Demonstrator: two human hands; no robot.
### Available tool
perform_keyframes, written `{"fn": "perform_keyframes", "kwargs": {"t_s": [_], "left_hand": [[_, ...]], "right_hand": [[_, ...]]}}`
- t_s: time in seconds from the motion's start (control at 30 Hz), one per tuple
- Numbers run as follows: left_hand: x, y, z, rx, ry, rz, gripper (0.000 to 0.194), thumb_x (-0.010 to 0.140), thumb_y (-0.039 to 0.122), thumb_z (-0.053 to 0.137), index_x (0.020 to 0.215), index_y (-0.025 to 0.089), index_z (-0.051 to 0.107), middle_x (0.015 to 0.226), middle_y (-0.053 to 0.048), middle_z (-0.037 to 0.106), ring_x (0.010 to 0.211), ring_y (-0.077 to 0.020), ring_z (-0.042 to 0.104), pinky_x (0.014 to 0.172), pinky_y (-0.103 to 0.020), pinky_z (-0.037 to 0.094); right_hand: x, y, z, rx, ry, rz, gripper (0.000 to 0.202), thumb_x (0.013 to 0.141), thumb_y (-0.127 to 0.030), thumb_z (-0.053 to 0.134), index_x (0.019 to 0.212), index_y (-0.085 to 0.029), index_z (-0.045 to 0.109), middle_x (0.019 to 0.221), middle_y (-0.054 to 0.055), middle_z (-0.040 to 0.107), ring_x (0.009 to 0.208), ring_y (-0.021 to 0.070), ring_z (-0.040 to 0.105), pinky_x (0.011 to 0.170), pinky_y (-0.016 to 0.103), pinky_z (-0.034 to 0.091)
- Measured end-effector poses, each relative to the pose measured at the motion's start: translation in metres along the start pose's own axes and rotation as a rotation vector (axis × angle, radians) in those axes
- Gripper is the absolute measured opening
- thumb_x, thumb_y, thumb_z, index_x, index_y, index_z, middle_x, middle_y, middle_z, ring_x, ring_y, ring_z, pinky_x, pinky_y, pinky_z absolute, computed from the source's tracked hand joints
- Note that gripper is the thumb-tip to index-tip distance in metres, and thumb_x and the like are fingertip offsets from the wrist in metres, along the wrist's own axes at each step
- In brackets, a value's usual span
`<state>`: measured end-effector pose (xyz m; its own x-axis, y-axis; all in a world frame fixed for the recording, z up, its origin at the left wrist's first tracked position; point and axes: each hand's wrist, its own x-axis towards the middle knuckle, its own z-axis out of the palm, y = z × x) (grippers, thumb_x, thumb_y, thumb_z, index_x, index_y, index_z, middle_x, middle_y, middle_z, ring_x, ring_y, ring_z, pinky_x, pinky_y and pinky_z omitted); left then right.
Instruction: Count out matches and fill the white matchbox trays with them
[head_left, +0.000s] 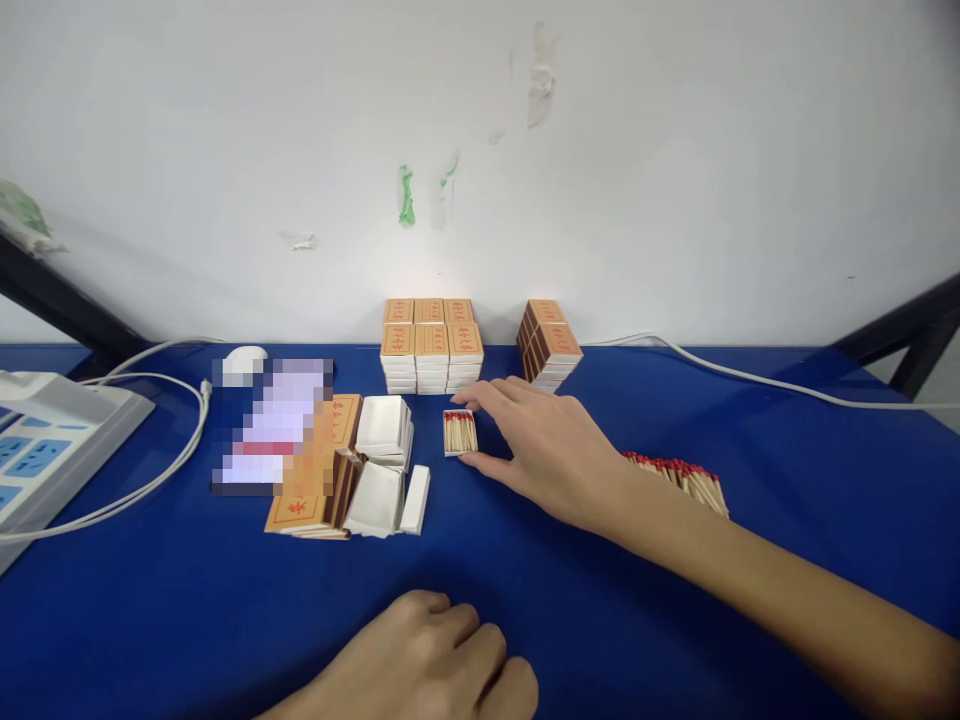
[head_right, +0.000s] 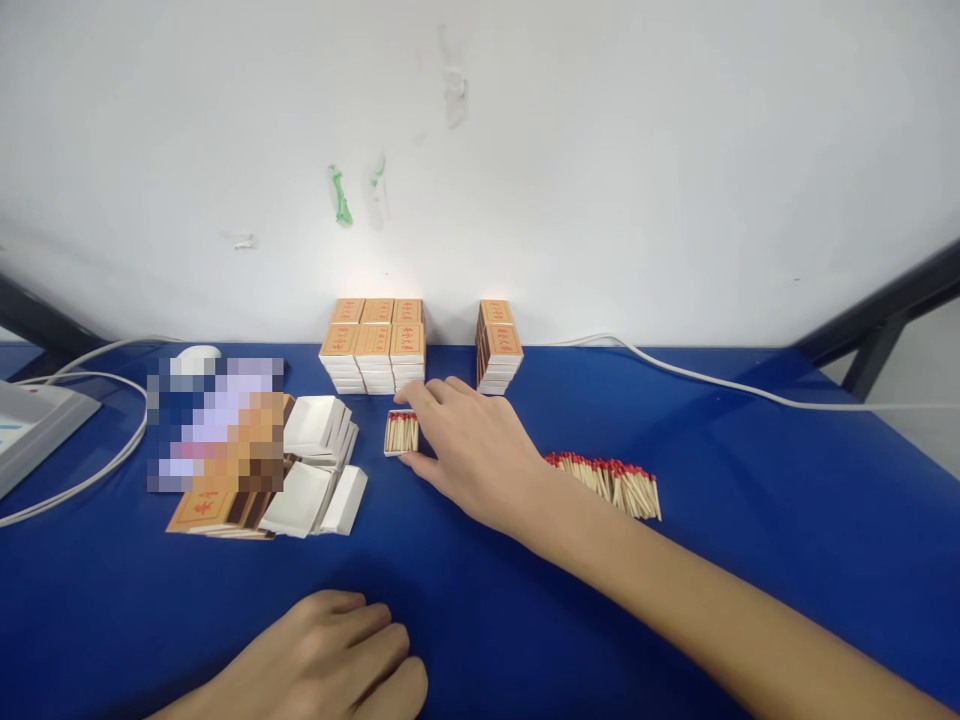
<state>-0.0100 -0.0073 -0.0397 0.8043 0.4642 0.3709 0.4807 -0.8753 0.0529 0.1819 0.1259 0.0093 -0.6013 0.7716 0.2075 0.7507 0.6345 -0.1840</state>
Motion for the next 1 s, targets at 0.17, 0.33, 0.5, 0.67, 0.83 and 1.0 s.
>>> {"fn": "perform_keyframes", "kwargs": {"t_s": [0.17, 0.33, 0.5, 0.67, 0.83, 1.0], "left_hand": [[0.001, -0.001, 0.001, 0.011, -0.004, -0.007, 0.026, 0.098, 0.01, 0.053, 0.076, 0.022, 0.053, 0.064, 0.003, 0.047, 0.049, -0.0176, 0.042, 0.045, -0.038, 0.03], [0.001, -0.003, 0.001, 0.016, 0.001, 0.02, 0.023, 0.095, 0.011, 0.06, 0.076, 0.022, 0.052, 0.064, 0.004, 0.048, 0.049, -0.0165, 0.042, 0.044, -0.037, 0.033], [0.0, -0.002, 0.0, 0.021, 0.001, 0.014, 0.024, 0.094, 0.01, 0.061, 0.076, 0.023, 0.052, 0.064, 0.004, 0.047, 0.049, -0.0165, 0.043, 0.044, -0.037, 0.035], [0.001, -0.001, -0.001, 0.021, -0.002, 0.018, 0.022, 0.093, 0.011, 0.06, 0.076, 0.022, 0.052, 0.064, 0.004, 0.048, 0.049, -0.0166, 0.042, 0.043, -0.037, 0.034], [0.001, -0.001, -0.002, 0.024, -0.013, 0.015, 0.022, 0.093, 0.012, 0.062, 0.076, 0.023, 0.052, 0.064, 0.004, 0.048, 0.049, -0.0166, 0.043, 0.043, -0.037, 0.035], [-0.001, -0.002, -0.001, 0.028, -0.012, 0.026, 0.022, 0.092, 0.012, 0.064, 0.076, 0.023, 0.052, 0.064, 0.004, 0.048, 0.049, -0.0165, 0.043, 0.043, -0.037, 0.035]], "right_hand": [[-0.003, 0.0, 0.0, -0.005, -0.001, -0.011, 0.048, 0.1, -0.039, 0.08, 0.14, -0.022, 0.058, 0.13, 0.008, 0.073, 0.118, 0.0295, 0.069, 0.071, 0.038, 0.05], [-0.004, 0.003, 0.0, -0.003, -0.007, -0.025, 0.055, 0.096, -0.038, 0.083, 0.142, -0.02, 0.058, 0.132, 0.01, 0.071, 0.12, 0.0326, 0.066, 0.073, 0.042, 0.055], [-0.001, 0.003, 0.003, 0.031, -0.02, -0.048, 0.051, 0.099, -0.036, 0.08, 0.142, -0.019, 0.058, 0.133, 0.01, 0.07, 0.12, 0.0309, 0.067, 0.079, 0.044, 0.059], [0.001, 0.001, 0.005, 0.053, -0.014, -0.051, 0.046, 0.1, -0.031, 0.079, 0.139, -0.02, 0.059, 0.129, 0.009, 0.071, 0.118, 0.03, 0.067, 0.079, 0.043, 0.059], [0.002, -0.001, 0.007, 0.062, -0.001, -0.062, 0.047, 0.099, -0.031, 0.08, 0.139, -0.02, 0.059, 0.129, 0.009, 0.07, 0.118, 0.0305, 0.067, 0.08, 0.043, 0.058], [0.003, -0.001, 0.011, 0.072, 0.011, -0.065, 0.046, 0.1, -0.031, 0.079, 0.14, -0.021, 0.058, 0.133, 0.009, 0.07, 0.118, 0.0299, 0.066, 0.082, 0.043, 0.059]]}}
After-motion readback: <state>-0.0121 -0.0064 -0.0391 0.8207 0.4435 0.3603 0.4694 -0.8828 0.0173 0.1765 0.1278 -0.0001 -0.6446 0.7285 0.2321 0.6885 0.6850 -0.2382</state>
